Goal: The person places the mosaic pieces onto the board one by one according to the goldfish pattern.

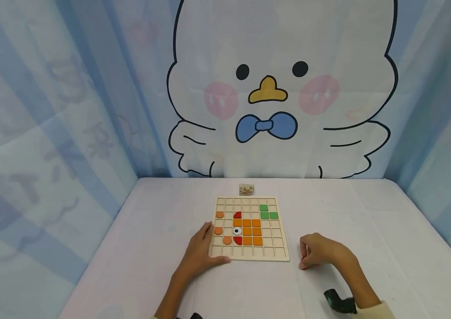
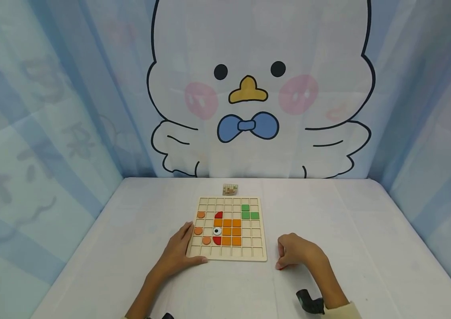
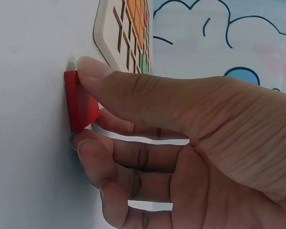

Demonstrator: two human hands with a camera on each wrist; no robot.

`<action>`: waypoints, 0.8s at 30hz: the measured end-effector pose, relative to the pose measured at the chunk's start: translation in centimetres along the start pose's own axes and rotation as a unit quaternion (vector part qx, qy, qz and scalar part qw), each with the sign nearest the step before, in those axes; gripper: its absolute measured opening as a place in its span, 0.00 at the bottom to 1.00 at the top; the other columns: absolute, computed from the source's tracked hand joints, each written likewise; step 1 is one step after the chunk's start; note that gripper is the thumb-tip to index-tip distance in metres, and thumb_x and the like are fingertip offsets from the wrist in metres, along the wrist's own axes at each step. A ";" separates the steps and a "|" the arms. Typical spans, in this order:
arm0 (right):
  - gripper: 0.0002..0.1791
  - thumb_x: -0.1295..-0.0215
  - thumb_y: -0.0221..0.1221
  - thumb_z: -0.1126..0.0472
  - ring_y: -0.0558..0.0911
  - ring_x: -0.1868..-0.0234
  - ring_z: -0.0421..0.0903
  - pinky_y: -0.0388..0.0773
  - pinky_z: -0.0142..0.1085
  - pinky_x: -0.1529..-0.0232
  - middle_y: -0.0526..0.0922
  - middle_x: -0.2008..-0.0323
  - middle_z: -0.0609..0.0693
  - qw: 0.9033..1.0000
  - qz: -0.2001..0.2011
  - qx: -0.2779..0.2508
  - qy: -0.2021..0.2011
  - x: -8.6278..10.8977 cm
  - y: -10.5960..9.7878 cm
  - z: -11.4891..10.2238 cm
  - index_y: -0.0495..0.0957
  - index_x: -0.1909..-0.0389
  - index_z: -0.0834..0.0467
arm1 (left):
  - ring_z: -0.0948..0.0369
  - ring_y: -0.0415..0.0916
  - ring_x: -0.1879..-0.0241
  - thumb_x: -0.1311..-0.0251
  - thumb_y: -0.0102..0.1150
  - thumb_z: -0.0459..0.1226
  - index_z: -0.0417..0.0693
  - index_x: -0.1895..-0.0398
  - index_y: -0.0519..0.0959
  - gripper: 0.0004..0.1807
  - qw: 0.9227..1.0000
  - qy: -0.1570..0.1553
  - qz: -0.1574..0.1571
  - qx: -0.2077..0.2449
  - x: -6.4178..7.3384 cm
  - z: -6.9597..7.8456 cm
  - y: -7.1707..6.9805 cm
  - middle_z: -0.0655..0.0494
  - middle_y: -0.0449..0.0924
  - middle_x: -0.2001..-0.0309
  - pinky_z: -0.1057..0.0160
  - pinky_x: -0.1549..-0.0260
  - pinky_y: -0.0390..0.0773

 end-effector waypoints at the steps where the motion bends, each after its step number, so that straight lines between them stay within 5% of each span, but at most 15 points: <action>1: 0.16 0.51 0.74 0.61 0.72 0.78 0.42 0.68 0.33 0.76 0.74 0.80 0.48 1.000 0.001 -0.001 0.004 0.0 0.1 -0.1 0.73 0.74 0.56 | 0.47 0.54 0.27 0.61 0.67 0.70 0.41 0.24 0.52 0.68 1.000 0.000 0.000 0.002 0.0 0.0 0.0 0.45 0.49 0.23 0.46 0.30 0.61; 9: 0.14 0.51 0.72 0.68 0.73 0.77 0.43 0.71 0.33 0.76 0.74 0.79 0.49 1.000 0.005 -0.007 -0.010 0.1 0.5 -0.8 0.74 0.71 0.57 | 0.46 0.54 0.26 0.61 0.68 0.69 0.40 0.24 0.52 0.67 1.000 0.002 -0.002 0.003 0.0 0.1 -0.1 0.44 0.49 0.23 0.45 0.30 0.60; 18: 0.16 0.47 0.63 0.77 0.72 0.66 0.42 0.78 0.33 0.63 0.73 0.68 0.46 0.988 0.081 0.041 -0.122 -0.7 0.7 -0.6 0.81 0.67 0.51 | 0.45 0.55 0.27 0.61 0.68 0.69 0.39 0.24 0.53 0.67 1.000 0.005 0.001 0.008 0.0 0.1 -0.3 0.43 0.49 0.23 0.45 0.30 0.61; 24: 0.16 0.49 0.72 0.64 0.74 0.62 0.41 0.81 0.37 0.56 0.75 0.65 0.45 0.988 0.122 0.025 -0.094 -1.1 1.2 0.5 0.78 0.60 0.58 | 0.46 0.54 0.26 0.61 0.68 0.70 0.41 0.23 0.52 0.68 1.000 -0.002 -0.007 0.007 0.1 0.1 -0.2 0.44 0.48 0.23 0.45 0.30 0.60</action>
Point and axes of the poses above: each hand's wrist, its own x-axis away from the middle knuckle, its own y-axis out of the palm, z = x × y, the point moved 1 cm from there along -x, towards the middle knuckle
